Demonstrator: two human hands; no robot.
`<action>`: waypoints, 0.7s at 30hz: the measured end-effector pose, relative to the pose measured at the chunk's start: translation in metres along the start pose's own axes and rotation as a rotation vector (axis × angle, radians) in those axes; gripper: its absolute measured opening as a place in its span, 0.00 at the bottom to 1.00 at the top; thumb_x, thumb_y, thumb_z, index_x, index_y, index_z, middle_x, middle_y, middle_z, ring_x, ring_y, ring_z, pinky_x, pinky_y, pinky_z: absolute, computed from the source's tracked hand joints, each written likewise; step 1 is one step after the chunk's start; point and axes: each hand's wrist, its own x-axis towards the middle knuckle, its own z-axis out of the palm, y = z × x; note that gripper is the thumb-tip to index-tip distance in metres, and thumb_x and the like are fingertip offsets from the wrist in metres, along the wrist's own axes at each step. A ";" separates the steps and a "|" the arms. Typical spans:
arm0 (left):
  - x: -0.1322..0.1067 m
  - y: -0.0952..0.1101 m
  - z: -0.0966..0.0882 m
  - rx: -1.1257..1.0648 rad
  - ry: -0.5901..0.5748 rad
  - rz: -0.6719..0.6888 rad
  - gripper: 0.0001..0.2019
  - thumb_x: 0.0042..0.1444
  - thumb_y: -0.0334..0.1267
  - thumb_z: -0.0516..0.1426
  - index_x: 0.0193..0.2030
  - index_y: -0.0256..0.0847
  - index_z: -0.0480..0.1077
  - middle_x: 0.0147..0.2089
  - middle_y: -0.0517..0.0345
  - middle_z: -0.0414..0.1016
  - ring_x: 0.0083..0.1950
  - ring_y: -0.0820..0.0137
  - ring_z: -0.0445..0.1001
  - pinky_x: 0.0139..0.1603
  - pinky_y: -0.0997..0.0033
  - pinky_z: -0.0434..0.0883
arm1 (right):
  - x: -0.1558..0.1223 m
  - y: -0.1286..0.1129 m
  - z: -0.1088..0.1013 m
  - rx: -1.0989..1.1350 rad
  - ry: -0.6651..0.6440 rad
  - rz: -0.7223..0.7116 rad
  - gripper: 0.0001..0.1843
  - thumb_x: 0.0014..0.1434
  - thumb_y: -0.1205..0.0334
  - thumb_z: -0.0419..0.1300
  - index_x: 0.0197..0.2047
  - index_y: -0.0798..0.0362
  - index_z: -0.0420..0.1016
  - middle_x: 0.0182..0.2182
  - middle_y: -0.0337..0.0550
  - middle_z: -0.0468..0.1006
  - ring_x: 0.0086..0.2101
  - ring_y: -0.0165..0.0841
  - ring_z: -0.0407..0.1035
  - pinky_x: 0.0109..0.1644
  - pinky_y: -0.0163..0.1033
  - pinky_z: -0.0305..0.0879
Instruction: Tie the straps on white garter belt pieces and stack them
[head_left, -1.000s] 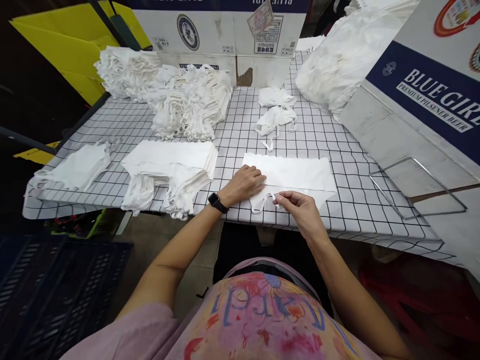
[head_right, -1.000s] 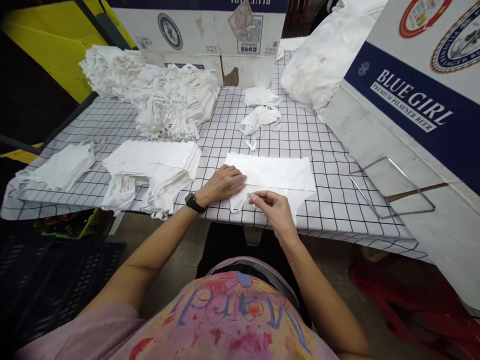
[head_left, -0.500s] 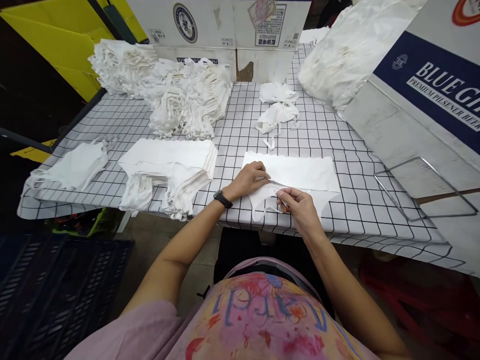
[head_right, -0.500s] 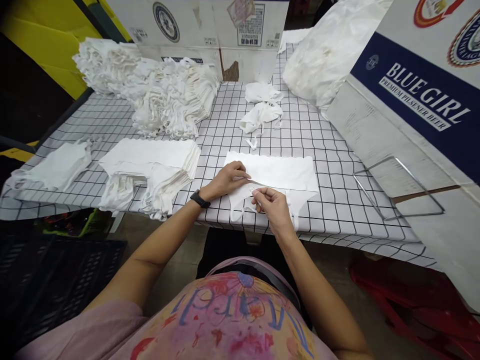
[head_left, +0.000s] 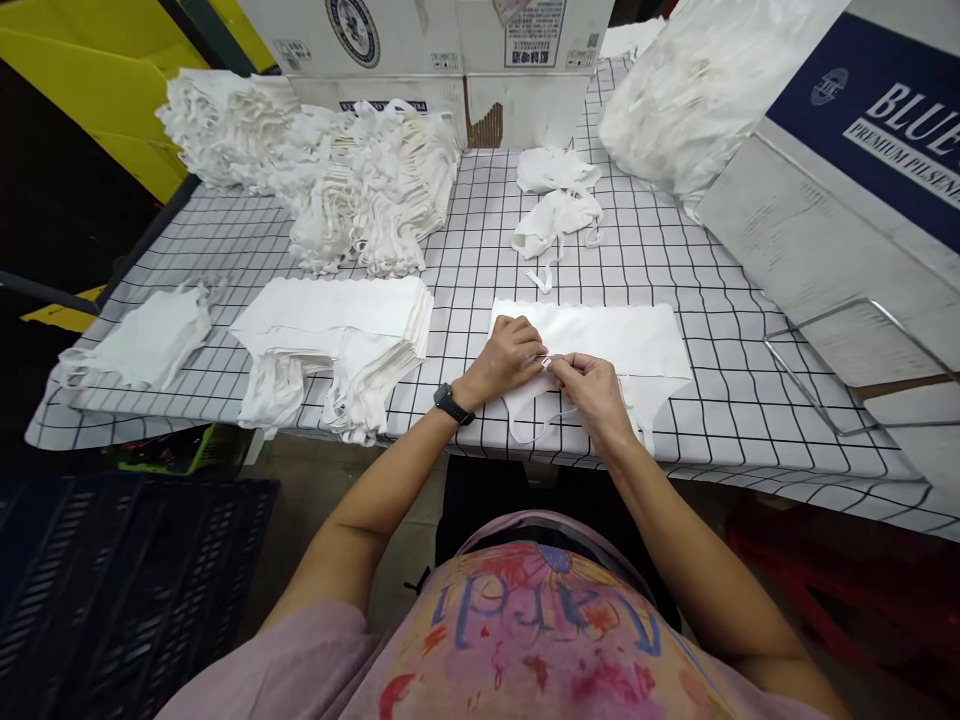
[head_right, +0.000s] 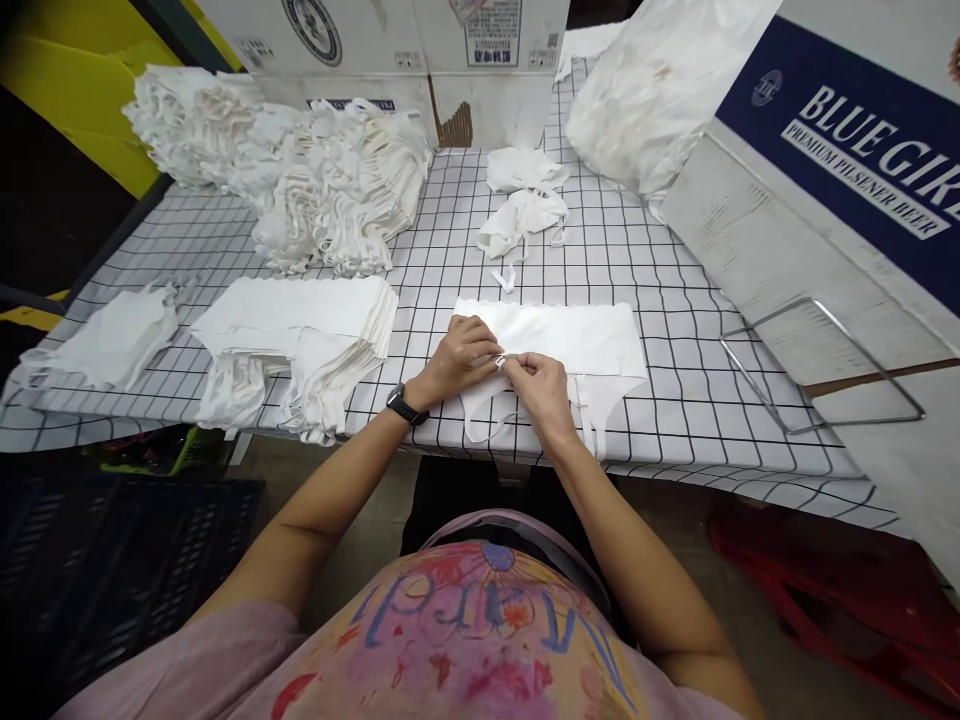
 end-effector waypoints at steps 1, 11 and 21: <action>0.000 0.001 0.000 0.019 0.002 0.024 0.08 0.68 0.34 0.57 0.37 0.41 0.75 0.38 0.56 0.79 0.45 0.65 0.72 0.51 0.57 0.65 | 0.001 0.001 0.000 0.004 0.001 0.007 0.11 0.50 0.57 0.66 0.24 0.55 0.72 0.21 0.34 0.64 0.23 0.24 0.51 0.25 0.35 0.44; -0.002 0.004 0.007 0.149 -0.004 0.078 0.09 0.68 0.30 0.55 0.34 0.41 0.71 0.36 0.55 0.76 0.44 0.65 0.69 0.49 0.59 0.65 | 0.014 0.007 -0.003 0.030 -0.027 0.063 0.13 0.45 0.58 0.67 0.19 0.53 0.68 0.18 0.32 0.60 0.21 0.24 0.48 0.24 0.36 0.41; 0.002 0.011 0.001 0.248 -0.044 0.146 0.16 0.70 0.28 0.51 0.28 0.40 0.68 0.33 0.54 0.73 0.42 0.65 0.67 0.47 0.61 0.67 | 0.003 -0.003 -0.002 -0.152 0.018 -0.035 0.13 0.49 0.59 0.63 0.19 0.52 0.65 0.17 0.32 0.59 0.23 0.25 0.49 0.26 0.35 0.45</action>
